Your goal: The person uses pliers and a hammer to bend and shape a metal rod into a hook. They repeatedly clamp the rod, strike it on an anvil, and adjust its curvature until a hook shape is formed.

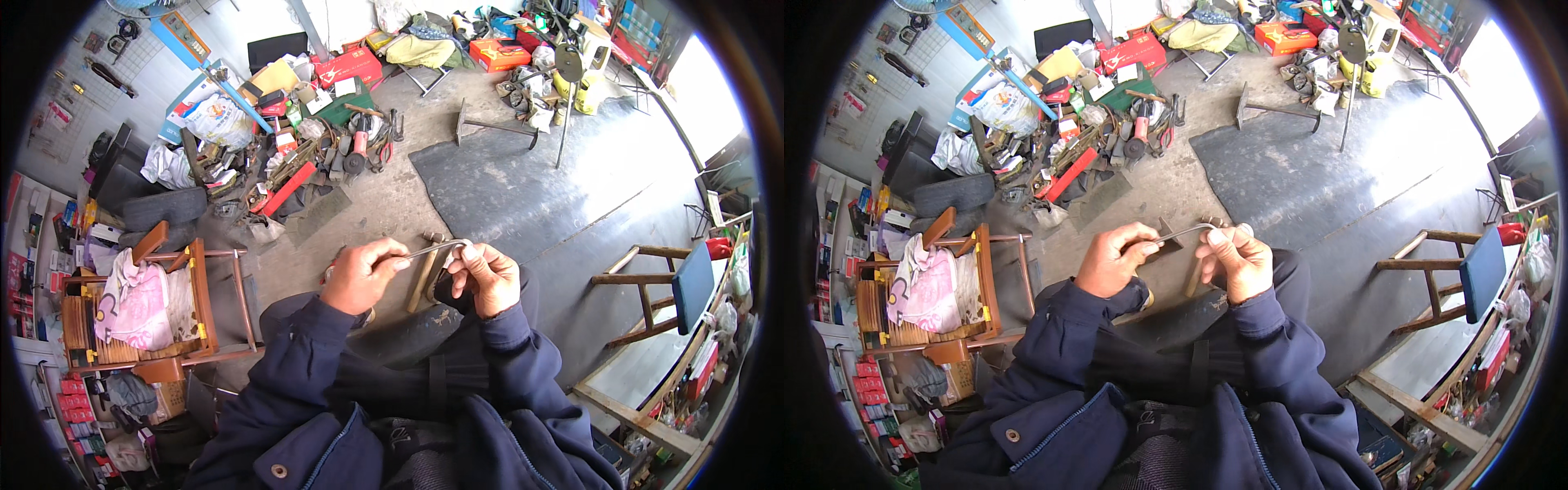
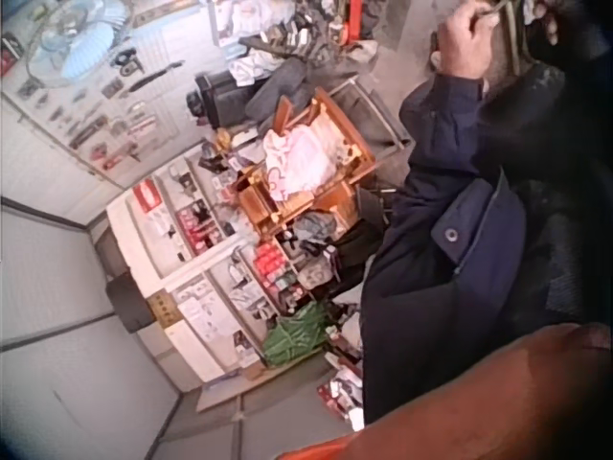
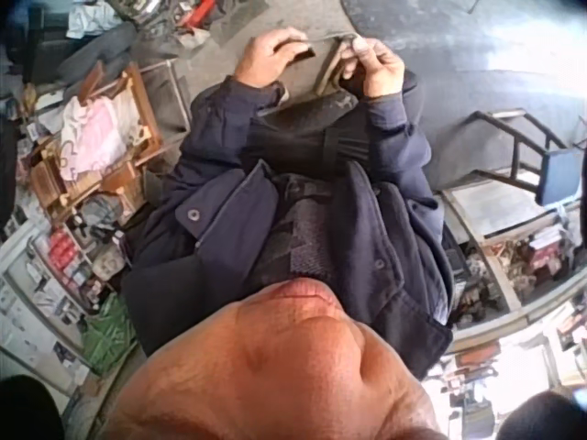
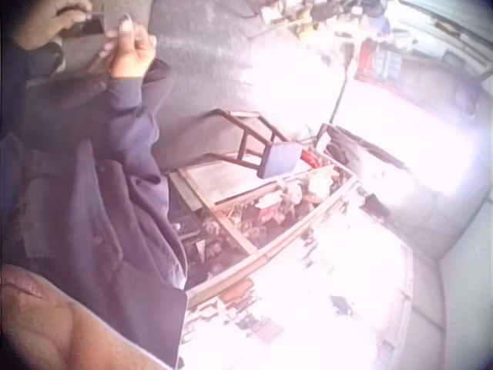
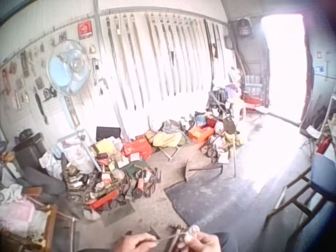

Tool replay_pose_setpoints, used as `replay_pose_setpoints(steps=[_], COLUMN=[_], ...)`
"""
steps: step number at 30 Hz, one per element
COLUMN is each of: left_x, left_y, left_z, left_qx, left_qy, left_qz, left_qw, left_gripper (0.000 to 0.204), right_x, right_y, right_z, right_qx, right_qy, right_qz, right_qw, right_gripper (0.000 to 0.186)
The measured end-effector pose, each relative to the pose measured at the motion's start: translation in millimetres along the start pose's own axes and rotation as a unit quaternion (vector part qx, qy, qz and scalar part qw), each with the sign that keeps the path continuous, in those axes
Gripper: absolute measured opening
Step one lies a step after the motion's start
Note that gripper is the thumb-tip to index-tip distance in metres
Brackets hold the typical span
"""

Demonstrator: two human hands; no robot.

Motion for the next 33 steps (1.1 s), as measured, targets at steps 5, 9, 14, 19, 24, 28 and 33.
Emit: replay_pose_setpoints(steps=[5, 9, 14, 19, 24, 28, 33], left_x=[-20, -25, -30, -29, -23, -14, -7], left_y=[40, 65, 88, 98, 100, 103, 107], left_z=[-18, -26, -27, -20, -14, -16, -18], left_qx=[0.074, 0.105, 0.095, 0.089, 0.060, 0.034, 0.013], left_qy=[-0.130, -0.129, -0.115, -0.121, -0.083, -0.052, -0.060], left_qz=[-0.016, -0.065, -0.099, -0.133, -0.133, -0.102, -0.079], left_qw=[0.989, 0.984, 0.984, 0.980, 0.986, 0.993, 0.995], left_gripper=[0.011, 0.012, 0.012, 0.012, 0.012, 0.013, 0.013], right_x=[-2, 6, 19, 26, 31, 34, 32], right_y=[30, 40, 46, 51, 58, 59, 61], right_z=[2, 0, -5, -8, -5, -6, -11], right_qx=[0.089, 0.096, 0.077, 0.096, 0.083, 0.090, 0.073], right_qy=[-0.066, -0.066, -0.061, -0.119, -0.123, -0.152, -0.133], right_qz=[0.070, 0.109, 0.140, 0.162, 0.195, 0.204, 0.175], right_qw=[0.991, 0.987, 0.985, 0.975, 0.970, 0.963, 0.973], right_gripper=[0.033, 0.036, 0.035, 0.030, 0.018, 0.014, 0.012])
Point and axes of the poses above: each hand's wrist, its own y-axis away from the middle knuckle, its own x-axis out of the palm, z = x × y, the point moved 1 cm from there along -y, towards the middle knuckle, and after that the axes turned 1 degree about x, right-handed, at the moved point
